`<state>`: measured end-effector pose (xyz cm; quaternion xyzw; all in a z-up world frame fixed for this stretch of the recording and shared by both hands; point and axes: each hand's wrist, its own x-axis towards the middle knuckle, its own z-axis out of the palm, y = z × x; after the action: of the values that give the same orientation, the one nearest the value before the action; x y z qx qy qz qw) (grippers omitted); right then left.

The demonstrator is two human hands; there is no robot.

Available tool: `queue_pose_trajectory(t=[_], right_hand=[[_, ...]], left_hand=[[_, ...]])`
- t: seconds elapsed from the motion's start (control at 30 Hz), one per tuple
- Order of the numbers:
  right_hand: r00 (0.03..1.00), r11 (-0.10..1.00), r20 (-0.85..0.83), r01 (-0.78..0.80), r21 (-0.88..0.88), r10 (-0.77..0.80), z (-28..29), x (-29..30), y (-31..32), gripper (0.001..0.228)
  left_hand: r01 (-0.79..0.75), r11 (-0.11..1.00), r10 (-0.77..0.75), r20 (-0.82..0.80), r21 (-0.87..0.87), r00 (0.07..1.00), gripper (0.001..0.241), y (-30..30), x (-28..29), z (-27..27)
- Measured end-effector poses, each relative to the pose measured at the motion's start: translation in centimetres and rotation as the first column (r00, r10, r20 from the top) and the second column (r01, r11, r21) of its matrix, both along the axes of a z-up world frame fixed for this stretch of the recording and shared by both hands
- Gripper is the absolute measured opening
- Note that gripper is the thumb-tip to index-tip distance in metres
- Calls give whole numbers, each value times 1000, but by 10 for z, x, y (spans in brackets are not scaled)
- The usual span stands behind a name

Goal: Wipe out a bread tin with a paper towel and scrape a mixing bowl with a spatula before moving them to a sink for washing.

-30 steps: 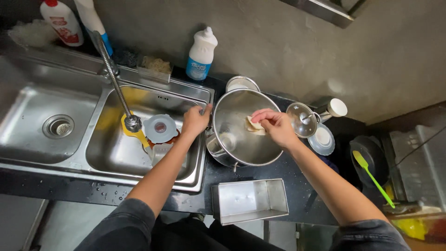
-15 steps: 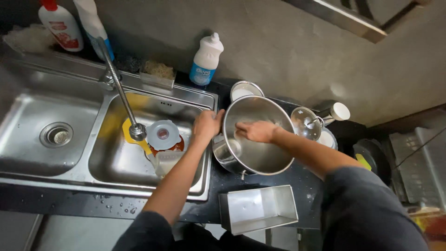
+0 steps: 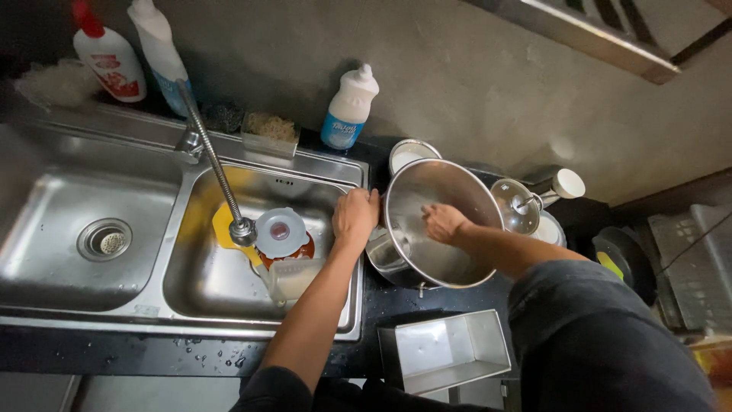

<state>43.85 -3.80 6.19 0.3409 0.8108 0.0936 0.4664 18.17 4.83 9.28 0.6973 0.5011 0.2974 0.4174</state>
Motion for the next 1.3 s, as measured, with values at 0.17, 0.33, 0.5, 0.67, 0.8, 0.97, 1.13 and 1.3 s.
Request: queue_pose_trajectory(t=[0.17,0.33,0.5,0.67,0.8,0.97,1.13,1.3], right_hand=[[833,859,-217,504,-85,-510,-47,33,-24,18],[255,444,-389,712,-544,-885,75,-5,-32,12],[-491,427,-642,486,-763,-589,161,-23,-112,14],[-909,342,-353,412,-845,223,174,-101,-237,15],[-841,407,-148,397,-823,521,122,-179,-326,16],[-569,250,72,242,-937,819,44,-261,-408,25],[-373,249,193,108,-962,907,-63,-334,-486,28],[-94,158,167,-98,-983,981,-157,-431,-566,28]], left_hand=[[-71,997,71,-1,34,997,41,-6,14,-9],[-63,996,67,-67,66,995,46,-1,12,-13],[-2,999,-2,-79,-48,997,54,0,5,-21],[112,994,-113,186,17,976,48,1,-2,-63],[126,969,-107,98,-211,989,54,-23,-25,-14],[25,997,-47,282,79,958,68,14,-14,-171],[47,858,158,350,-512,923,62,-99,-81,-71],[419,780,-308,298,-465,904,49,-213,-107,-71]])
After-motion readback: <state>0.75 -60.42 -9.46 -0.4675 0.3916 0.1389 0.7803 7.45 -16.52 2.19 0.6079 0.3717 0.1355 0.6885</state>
